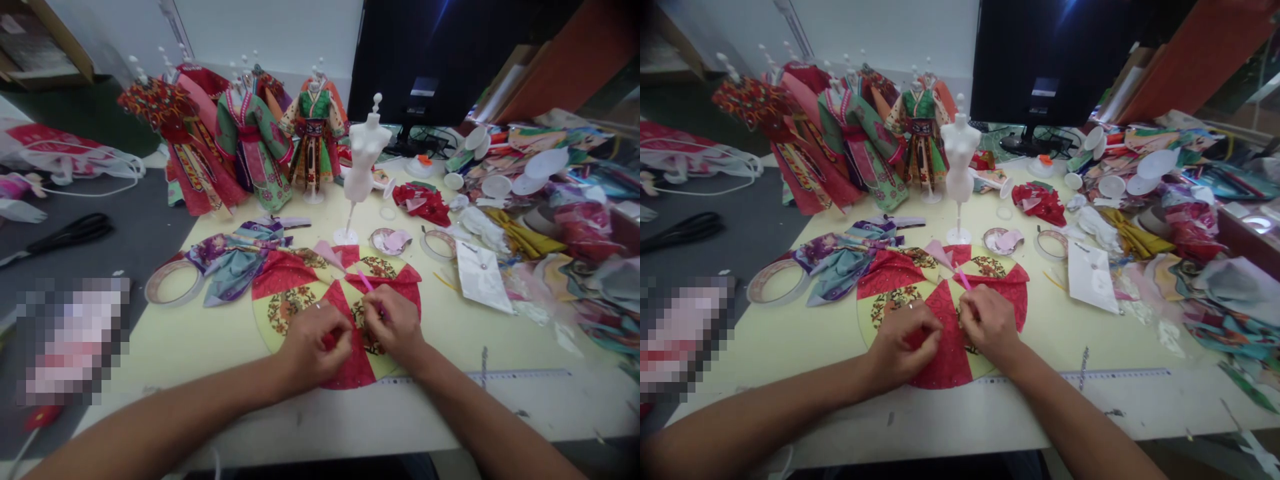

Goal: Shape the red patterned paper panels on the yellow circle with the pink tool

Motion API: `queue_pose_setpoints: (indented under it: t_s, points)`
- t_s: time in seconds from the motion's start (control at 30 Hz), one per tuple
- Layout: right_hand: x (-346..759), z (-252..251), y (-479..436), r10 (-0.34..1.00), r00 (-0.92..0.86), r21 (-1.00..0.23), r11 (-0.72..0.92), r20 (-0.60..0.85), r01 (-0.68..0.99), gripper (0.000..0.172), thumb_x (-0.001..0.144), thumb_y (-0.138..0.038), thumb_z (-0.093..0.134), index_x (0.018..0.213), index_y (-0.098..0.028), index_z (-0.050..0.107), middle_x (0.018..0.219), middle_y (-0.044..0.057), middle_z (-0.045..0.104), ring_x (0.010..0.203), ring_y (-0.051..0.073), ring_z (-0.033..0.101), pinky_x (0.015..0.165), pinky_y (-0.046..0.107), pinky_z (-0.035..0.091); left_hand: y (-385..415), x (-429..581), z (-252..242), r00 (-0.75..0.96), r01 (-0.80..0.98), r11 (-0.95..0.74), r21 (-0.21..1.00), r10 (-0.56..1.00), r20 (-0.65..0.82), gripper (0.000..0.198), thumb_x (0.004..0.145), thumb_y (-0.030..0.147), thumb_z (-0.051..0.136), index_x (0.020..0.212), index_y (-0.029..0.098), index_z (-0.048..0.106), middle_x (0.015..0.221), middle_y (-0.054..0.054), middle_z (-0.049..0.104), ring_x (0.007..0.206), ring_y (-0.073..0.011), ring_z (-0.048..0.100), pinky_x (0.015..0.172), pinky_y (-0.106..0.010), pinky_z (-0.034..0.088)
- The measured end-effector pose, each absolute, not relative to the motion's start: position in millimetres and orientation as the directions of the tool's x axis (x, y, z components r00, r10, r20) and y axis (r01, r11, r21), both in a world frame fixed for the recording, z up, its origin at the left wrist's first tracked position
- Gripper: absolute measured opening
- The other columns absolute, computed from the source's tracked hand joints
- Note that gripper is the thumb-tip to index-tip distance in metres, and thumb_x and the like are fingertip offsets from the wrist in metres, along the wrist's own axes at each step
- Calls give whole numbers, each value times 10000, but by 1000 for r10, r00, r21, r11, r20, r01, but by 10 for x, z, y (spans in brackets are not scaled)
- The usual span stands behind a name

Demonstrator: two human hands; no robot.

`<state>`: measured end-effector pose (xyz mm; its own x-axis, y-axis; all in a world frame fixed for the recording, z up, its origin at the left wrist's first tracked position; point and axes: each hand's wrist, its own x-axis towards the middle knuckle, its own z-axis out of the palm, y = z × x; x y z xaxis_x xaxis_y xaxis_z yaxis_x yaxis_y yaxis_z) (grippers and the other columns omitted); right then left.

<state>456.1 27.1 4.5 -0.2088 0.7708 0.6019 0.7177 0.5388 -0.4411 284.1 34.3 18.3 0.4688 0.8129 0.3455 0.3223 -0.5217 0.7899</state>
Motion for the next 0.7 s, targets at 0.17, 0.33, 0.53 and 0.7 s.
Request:
queue_pose_setpoints:
  t_s: [0.17, 0.33, 0.53, 0.7]
  points:
    - [4566, 69, 290, 841, -141, -668, 506, 522, 545, 101, 835, -121, 503, 887, -187, 559, 786, 13, 571, 720, 109, 557, 641, 224, 456, 393, 2863, 208, 400, 39, 51, 998, 914, -63, 90, 780, 232, 551, 828, 167, 590, 776, -27, 670, 760, -142, 611, 728, -252, 438]
    - [4536, 33, 284, 854, -164, -729, 510, 494, 457, 211, 813, -111, 542, 998, -202, 584, 857, 24, 602, 788, 122, 576, 694, 243, 467, 473, 2867, 198, 397, -293, 383, 876, 882, -254, 170, 726, 224, 644, 856, 147, 565, 822, -39, 694, 849, -142, 628, 817, -243, 421]
    - [4531, 31, 269, 853, -207, -727, 518, 480, 451, 267, 823, -122, 519, 1071, -205, 572, 878, 38, 601, 799, 131, 577, 704, 265, 484, 503, 2850, 185, 344, -364, 418, 832, 891, -297, 218, 709, 195, 674, 893, 147, 566, 853, -55, 706, 816, -120, 631, 798, -228, 419]
    - [4530, 19, 257, 826, -253, -655, 557, 505, 511, 311, 823, -115, 501, 1118, -197, 552, 907, 65, 592, 837, 156, 570, 730, 301, 490, 512, 2843, 183, 316, -377, 433, 819, 891, -326, 260, 685, 180, 696, 911, 144, 573, 820, -49, 707, 781, -109, 629, 776, -217, 422]
